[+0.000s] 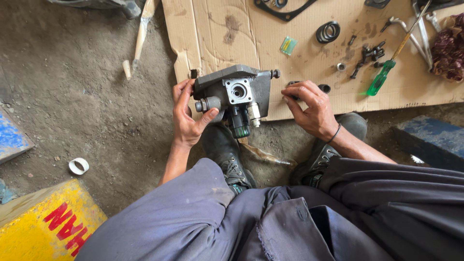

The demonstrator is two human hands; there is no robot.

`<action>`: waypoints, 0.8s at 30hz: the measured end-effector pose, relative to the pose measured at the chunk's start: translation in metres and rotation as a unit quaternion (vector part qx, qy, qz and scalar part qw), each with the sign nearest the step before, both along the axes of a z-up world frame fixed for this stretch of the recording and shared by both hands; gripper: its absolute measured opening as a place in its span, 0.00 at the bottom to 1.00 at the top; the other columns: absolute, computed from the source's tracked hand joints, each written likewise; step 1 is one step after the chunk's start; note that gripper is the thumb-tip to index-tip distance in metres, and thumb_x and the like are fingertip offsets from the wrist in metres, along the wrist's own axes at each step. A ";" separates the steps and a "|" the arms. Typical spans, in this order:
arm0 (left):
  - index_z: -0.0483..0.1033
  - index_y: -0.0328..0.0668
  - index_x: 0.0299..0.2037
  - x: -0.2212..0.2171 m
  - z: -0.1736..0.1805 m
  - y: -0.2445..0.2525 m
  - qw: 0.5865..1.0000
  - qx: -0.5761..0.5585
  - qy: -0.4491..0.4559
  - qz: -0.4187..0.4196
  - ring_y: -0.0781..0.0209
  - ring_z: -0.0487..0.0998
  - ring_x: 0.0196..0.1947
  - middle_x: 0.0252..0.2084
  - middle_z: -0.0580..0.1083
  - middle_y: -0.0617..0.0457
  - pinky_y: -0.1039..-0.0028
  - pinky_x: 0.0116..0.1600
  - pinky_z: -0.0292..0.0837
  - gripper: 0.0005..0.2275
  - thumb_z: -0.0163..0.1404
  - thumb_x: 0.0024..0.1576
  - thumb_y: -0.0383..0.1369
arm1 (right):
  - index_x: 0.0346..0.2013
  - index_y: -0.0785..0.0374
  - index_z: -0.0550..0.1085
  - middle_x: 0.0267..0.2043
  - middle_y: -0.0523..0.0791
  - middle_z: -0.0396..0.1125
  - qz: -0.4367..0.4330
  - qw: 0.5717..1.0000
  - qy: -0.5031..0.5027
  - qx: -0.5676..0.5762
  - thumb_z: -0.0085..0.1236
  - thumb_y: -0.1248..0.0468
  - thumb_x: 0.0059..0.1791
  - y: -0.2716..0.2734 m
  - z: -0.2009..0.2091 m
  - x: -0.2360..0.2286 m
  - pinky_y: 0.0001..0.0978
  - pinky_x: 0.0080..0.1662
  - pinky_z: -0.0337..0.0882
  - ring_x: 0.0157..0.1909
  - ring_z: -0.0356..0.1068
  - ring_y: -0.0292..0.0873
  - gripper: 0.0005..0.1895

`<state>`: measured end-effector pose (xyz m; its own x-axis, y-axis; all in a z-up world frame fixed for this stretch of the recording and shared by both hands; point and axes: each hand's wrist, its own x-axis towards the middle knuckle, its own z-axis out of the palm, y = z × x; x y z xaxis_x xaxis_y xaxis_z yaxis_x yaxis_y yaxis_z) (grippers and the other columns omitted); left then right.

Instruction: The person sits on the floor and assembles a mechanical component, likely a pump or motor housing. They insert a green gear into the housing, secure it with a nut, and then attach a metal plate with a seal to the side of the assembly.

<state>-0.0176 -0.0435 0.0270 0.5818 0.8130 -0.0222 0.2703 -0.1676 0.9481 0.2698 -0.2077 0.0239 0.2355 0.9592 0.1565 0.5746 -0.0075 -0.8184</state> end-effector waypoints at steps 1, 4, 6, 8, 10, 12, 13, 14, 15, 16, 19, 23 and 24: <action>0.67 0.30 0.66 0.000 0.001 -0.001 1.000 0.000 0.001 0.001 0.55 0.66 0.65 0.62 0.62 0.47 0.66 0.71 0.64 0.36 0.64 0.54 0.49 | 0.44 0.67 0.77 0.45 0.50 0.73 -0.004 1.000 0.007 -0.003 0.63 0.75 0.50 0.001 0.001 0.000 0.38 0.49 0.74 0.48 0.74 0.49 0.09; 0.68 0.31 0.65 0.002 0.003 0.000 1.000 0.003 0.002 0.003 0.55 0.67 0.65 0.61 0.63 0.47 0.66 0.71 0.63 0.35 0.64 0.55 0.48 | 0.43 0.66 0.76 0.44 0.49 0.72 -0.008 1.000 -0.009 0.013 0.63 0.75 0.49 0.010 0.003 0.011 0.38 0.47 0.74 0.46 0.75 0.49 0.09; 0.69 0.31 0.65 0.002 0.003 0.000 1.000 0.005 0.010 0.007 0.54 0.67 0.65 0.61 0.64 0.47 0.65 0.71 0.63 0.34 0.64 0.55 0.48 | 0.43 0.66 0.76 0.43 0.49 0.72 0.001 0.997 -0.059 0.051 0.63 0.75 0.49 0.028 -0.002 0.032 0.40 0.47 0.74 0.46 0.74 0.51 0.09; 0.68 0.31 0.66 0.003 0.001 0.000 1.000 0.008 0.006 0.011 0.54 0.67 0.65 0.61 0.63 0.46 0.65 0.71 0.63 0.35 0.63 0.55 0.48 | 0.43 0.66 0.76 0.40 0.49 0.71 -0.005 0.995 -0.087 0.040 0.62 0.74 0.51 0.050 -0.010 0.058 0.40 0.43 0.72 0.40 0.72 0.50 0.07; 0.67 0.30 0.66 0.004 0.000 0.000 1.000 0.011 0.005 0.014 0.54 0.66 0.65 0.62 0.63 0.46 0.65 0.71 0.63 0.35 0.63 0.55 0.47 | 0.44 0.65 0.76 0.43 0.48 0.72 -0.020 0.994 -0.102 0.017 0.62 0.71 0.55 0.078 -0.022 0.082 0.39 0.46 0.72 0.44 0.73 0.49 0.04; 0.67 0.30 0.67 0.004 0.000 0.000 1.000 0.014 0.006 0.017 0.53 0.66 0.66 0.63 0.63 0.45 0.65 0.72 0.62 0.35 0.62 0.55 0.47 | 0.45 0.66 0.78 0.43 0.49 0.72 -0.031 0.990 -0.137 0.026 0.64 0.69 0.55 0.102 -0.034 0.100 0.42 0.48 0.71 0.46 0.72 0.51 0.05; 0.67 0.30 0.67 0.004 0.000 -0.001 1.000 0.013 0.011 0.018 0.53 0.66 0.65 0.63 0.63 0.45 0.65 0.71 0.62 0.35 0.62 0.55 0.47 | 0.45 0.66 0.78 0.43 0.50 0.72 -0.037 0.987 -0.155 0.030 0.65 0.68 0.54 0.111 -0.041 0.106 0.44 0.49 0.70 0.47 0.71 0.53 0.06; 0.67 0.30 0.67 0.004 0.000 -0.001 1.000 0.013 0.015 0.019 0.53 0.66 0.65 0.62 0.63 0.45 0.65 0.71 0.62 0.35 0.62 0.55 0.47 | 0.45 0.66 0.79 0.43 0.50 0.71 -0.033 0.987 -0.159 0.019 0.64 0.68 0.54 0.120 -0.048 0.111 0.44 0.51 0.70 0.48 0.71 0.53 0.06; 0.67 0.30 0.67 0.005 0.001 -0.001 1.000 0.013 0.019 0.020 0.52 0.66 0.65 0.62 0.63 0.45 0.65 0.71 0.62 0.35 0.61 0.55 0.47 | 0.45 0.65 0.79 0.43 0.50 0.71 -0.030 0.986 -0.163 0.008 0.64 0.68 0.54 0.128 -0.055 0.113 0.45 0.53 0.70 0.48 0.71 0.53 0.06; 0.66 0.29 0.67 0.004 0.002 -0.001 0.999 0.017 0.025 0.019 0.52 0.66 0.65 0.62 0.63 0.45 0.64 0.71 0.61 0.35 0.61 0.55 0.47 | 0.46 0.65 0.79 0.43 0.50 0.71 -0.027 0.986 -0.166 -0.003 0.63 0.67 0.54 0.136 -0.062 0.113 0.45 0.54 0.69 0.49 0.70 0.53 0.06; 0.66 0.29 0.66 0.003 0.004 -0.002 0.999 0.025 0.037 0.018 0.51 0.66 0.65 0.62 0.64 0.44 0.63 0.71 0.61 0.36 0.61 0.54 0.48 | 0.44 0.64 0.80 0.43 0.51 0.71 -0.025 0.978 -0.207 -0.004 0.65 0.67 0.53 0.154 -0.080 0.110 0.47 0.55 0.68 0.52 0.69 0.55 0.06; 0.66 0.30 0.67 0.003 0.006 -0.003 0.999 0.021 0.041 0.016 0.51 0.66 0.65 0.62 0.64 0.43 0.62 0.72 0.61 0.36 0.61 0.54 0.48 | 0.45 0.66 0.79 0.44 0.53 0.70 -0.031 0.979 -0.201 -0.023 0.66 0.66 0.50 0.160 -0.093 0.108 0.48 0.54 0.66 0.53 0.67 0.57 0.11; 0.66 0.30 0.67 0.003 0.007 -0.004 0.999 0.019 0.041 0.017 0.50 0.66 0.65 0.62 0.64 0.43 0.62 0.72 0.60 0.36 0.61 0.54 0.48 | 0.45 0.67 0.79 0.45 0.53 0.70 -0.028 0.978 -0.208 -0.009 0.66 0.66 0.48 0.157 -0.095 0.108 0.48 0.54 0.67 0.53 0.66 0.57 0.12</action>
<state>-0.0144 -0.0476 0.0340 0.5517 0.8332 -0.0373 0.3536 -0.1932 0.9152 0.3777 -0.0502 -0.0710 0.2075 0.9503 0.2322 0.8559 -0.0614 -0.5134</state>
